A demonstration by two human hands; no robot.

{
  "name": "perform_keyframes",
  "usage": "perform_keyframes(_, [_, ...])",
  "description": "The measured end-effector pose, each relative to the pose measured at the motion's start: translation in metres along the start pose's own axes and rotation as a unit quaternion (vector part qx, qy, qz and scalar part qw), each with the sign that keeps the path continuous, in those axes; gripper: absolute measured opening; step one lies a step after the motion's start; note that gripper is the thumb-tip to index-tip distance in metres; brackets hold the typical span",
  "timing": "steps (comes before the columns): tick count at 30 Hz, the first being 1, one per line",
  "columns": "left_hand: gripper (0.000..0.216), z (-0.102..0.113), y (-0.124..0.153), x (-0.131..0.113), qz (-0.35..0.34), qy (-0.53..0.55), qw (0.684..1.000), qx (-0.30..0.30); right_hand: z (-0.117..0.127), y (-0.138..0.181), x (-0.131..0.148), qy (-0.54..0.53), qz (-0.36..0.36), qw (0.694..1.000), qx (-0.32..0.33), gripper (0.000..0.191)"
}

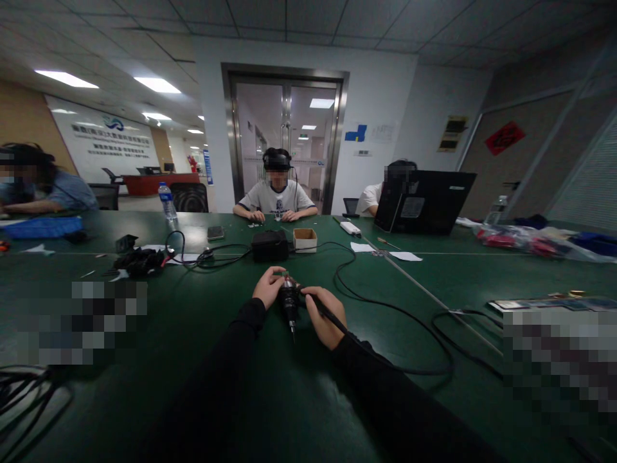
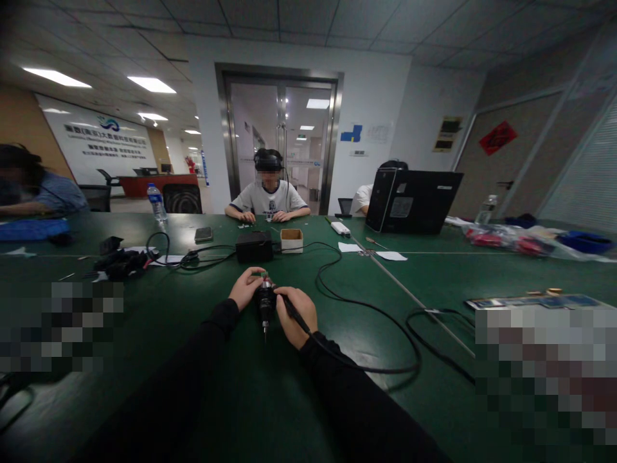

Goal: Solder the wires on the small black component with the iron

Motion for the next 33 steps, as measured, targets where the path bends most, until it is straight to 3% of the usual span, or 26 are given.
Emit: perform_keyframes(33, [0.030,-0.0001,0.0008,0.0010,0.009,0.008,1.000,-0.005,-0.0021,0.0015,-0.0031,-0.006,0.002,1.000,0.001,0.018])
Point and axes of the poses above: each hand's wrist, its own y-axis away from the middle knuckle, its own z-axis out of the back of the hand, x = y × z, the point moved 4 cm from there along -y, towards the middle knuckle, and after that the axes turned 4 degrees about -x, right-handed, at the moved point
